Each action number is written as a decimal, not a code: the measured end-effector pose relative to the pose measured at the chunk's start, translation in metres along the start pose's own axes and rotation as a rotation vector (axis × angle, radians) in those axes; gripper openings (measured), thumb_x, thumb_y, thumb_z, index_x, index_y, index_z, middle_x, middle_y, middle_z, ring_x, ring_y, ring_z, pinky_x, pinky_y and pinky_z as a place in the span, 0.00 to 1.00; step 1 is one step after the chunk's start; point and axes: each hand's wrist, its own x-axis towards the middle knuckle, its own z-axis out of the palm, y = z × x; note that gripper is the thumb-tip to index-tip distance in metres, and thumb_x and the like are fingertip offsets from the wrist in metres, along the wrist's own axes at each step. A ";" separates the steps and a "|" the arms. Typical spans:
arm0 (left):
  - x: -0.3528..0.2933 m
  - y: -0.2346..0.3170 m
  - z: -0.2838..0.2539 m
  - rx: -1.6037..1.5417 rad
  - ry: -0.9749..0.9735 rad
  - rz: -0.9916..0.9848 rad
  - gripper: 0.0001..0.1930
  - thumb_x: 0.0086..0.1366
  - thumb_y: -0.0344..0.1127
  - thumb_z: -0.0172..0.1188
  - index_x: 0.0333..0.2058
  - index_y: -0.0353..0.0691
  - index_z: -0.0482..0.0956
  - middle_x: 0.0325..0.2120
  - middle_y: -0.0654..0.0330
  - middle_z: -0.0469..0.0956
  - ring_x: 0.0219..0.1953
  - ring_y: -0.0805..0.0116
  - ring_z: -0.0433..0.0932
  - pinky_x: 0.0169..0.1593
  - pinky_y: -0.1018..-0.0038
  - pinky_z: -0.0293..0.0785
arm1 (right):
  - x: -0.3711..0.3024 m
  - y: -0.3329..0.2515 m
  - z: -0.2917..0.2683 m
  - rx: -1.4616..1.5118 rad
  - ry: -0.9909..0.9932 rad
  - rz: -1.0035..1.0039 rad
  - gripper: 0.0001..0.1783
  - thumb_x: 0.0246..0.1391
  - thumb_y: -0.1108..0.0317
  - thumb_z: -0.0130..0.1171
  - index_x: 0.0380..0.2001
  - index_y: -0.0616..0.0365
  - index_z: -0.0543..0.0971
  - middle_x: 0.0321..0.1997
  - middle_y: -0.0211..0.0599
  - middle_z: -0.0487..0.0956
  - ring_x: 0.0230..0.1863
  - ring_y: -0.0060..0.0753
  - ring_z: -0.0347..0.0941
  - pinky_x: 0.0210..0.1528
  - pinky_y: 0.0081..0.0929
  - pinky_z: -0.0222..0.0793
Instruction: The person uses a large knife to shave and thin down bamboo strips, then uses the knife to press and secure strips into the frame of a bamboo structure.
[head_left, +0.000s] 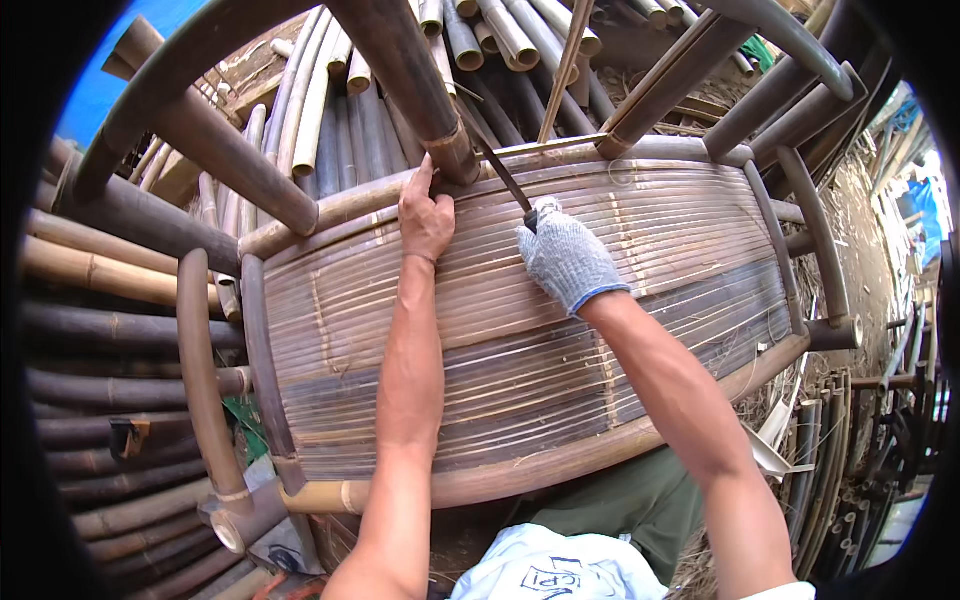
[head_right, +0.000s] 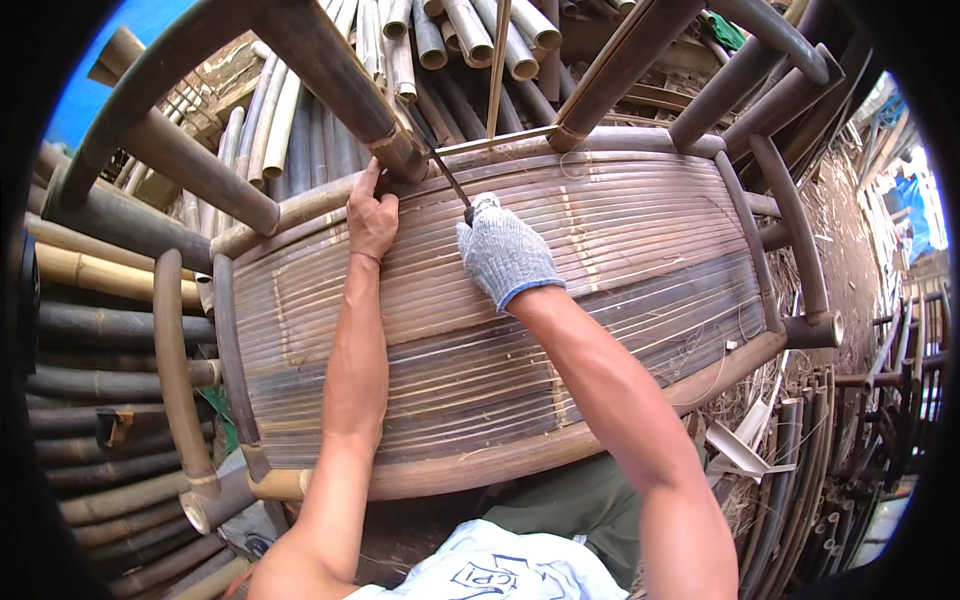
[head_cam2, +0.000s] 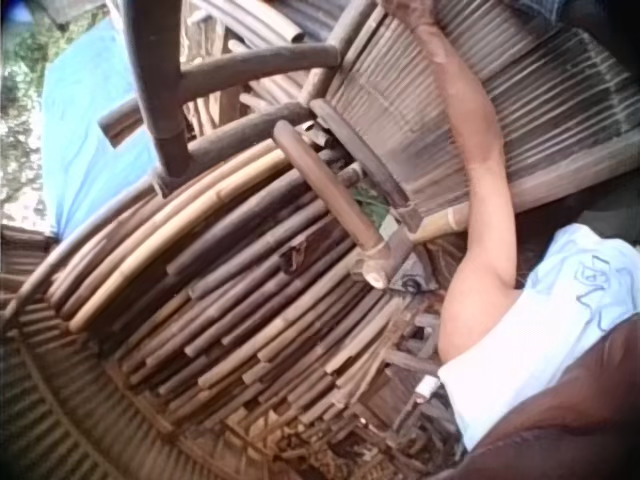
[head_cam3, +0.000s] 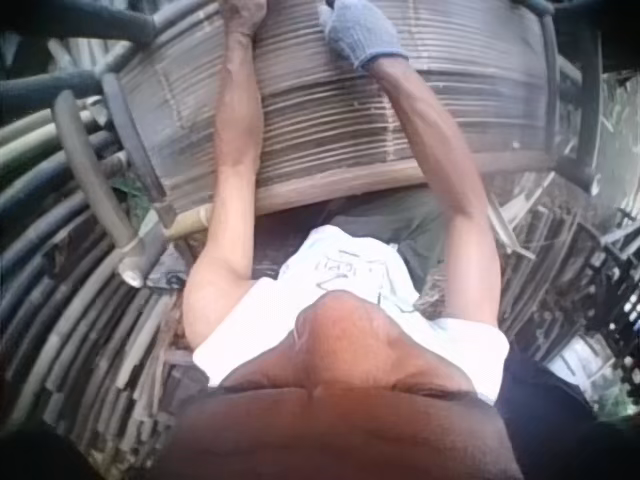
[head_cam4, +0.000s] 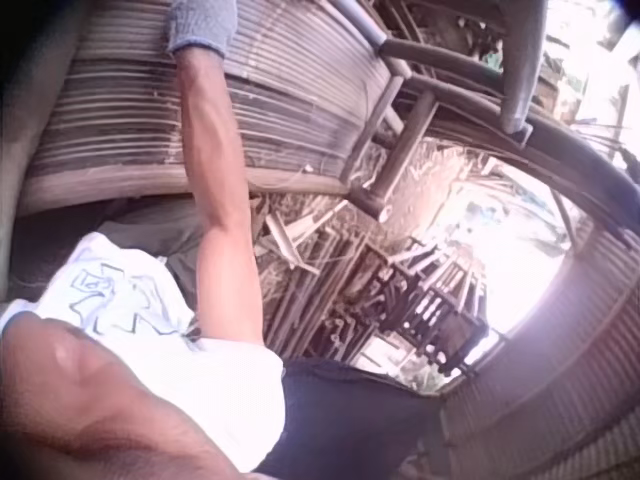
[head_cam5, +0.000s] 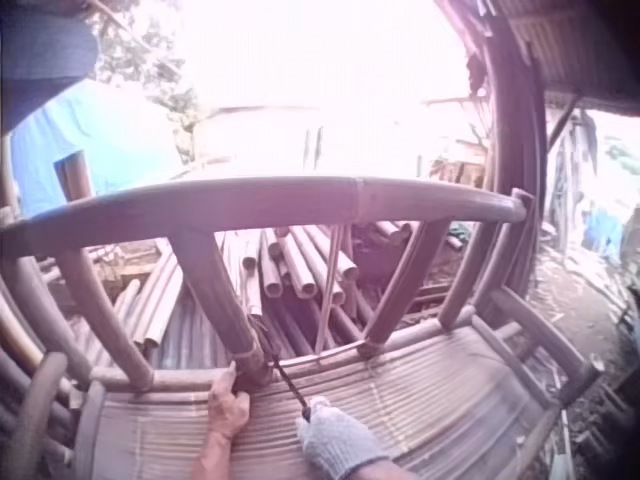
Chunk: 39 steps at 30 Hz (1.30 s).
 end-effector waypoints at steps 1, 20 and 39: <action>-0.004 -0.002 0.003 0.023 0.003 0.002 0.34 0.52 0.25 0.50 0.63 0.32 0.71 0.52 0.40 0.79 0.56 0.46 0.76 0.65 0.61 0.67 | 0.001 0.000 -0.004 0.002 -0.014 -0.021 0.18 0.64 0.57 0.58 0.44 0.63 0.73 0.36 0.61 0.82 0.41 0.65 0.80 0.44 0.51 0.76; -0.001 -0.005 -0.003 -0.018 0.024 -0.005 0.34 0.54 0.22 0.48 0.64 0.34 0.71 0.49 0.45 0.82 0.51 0.54 0.81 0.59 0.65 0.74 | 0.003 -0.022 0.000 0.192 0.146 -0.037 0.20 0.63 0.56 0.53 0.39 0.68 0.74 0.32 0.63 0.82 0.39 0.65 0.80 0.43 0.54 0.77; 0.012 0.018 0.019 0.405 0.132 -0.147 0.31 0.57 0.53 0.71 0.51 0.37 0.78 0.49 0.51 0.80 0.54 0.49 0.76 0.57 0.58 0.71 | -0.049 -0.001 -0.049 0.116 0.012 -0.014 0.21 0.66 0.52 0.54 0.40 0.64 0.75 0.29 0.57 0.80 0.33 0.61 0.80 0.40 0.49 0.77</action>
